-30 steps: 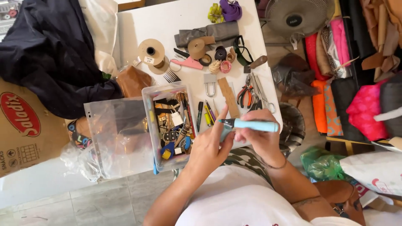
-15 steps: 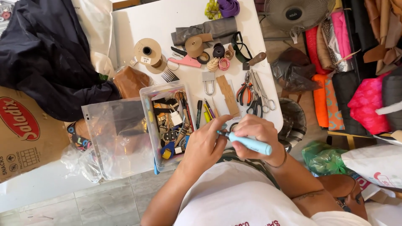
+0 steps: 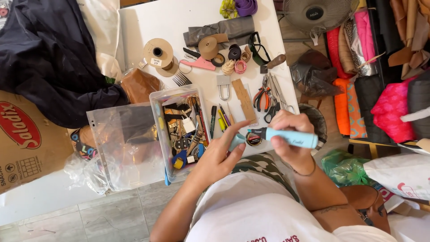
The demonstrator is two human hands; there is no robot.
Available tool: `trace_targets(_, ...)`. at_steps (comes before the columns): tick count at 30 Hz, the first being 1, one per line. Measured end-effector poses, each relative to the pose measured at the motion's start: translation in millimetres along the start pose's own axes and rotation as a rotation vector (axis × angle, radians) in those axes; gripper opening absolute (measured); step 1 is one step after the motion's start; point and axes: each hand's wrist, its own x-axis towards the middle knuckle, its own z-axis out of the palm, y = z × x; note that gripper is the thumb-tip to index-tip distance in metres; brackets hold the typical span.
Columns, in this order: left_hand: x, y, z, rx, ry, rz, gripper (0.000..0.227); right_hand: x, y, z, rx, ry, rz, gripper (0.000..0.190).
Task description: Organizing various leather-working supplies and tools into a plastic storage container on a workbench.
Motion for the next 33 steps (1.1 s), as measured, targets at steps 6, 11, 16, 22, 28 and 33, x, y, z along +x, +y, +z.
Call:
trace_targets(6,-1.8,-15.2,2.6,-0.097,0.041,-0.003,0.037,14.7,-12.0,-6.7,0.152,-0.135,0.197,0.02)
trace_targets(11,-1.8,-17.8,-0.4,-0.014,0.026,0.059,0.024,15.1,-18.4,-5.4,0.095,-0.273,0.337,0.021)
trace_targets(16,-20.2,-57.0,12.5,-0.018,-0.133,0.03,0.028,-11.4,1.6,1.1,0.152,-0.404,0.357,0.019)
trace_targets(22,-46.5,-97.3,28.5,-0.228,-0.205,-0.055,0.026,-35.1,2.8,17.9,0.279,-0.446,0.597,0.017)
trace_targets(28,-63.5,-199.7,21.6,-0.094,0.12,-0.336,0.047,-104.5,91.8,66.7,-0.01,-0.221,0.73,0.017)
trace_targets(33,-103.4,-242.5,11.4,0.481,0.292,-0.491,0.058,-151.6,199.4,66.0,-0.651,-0.189,0.378,0.024)
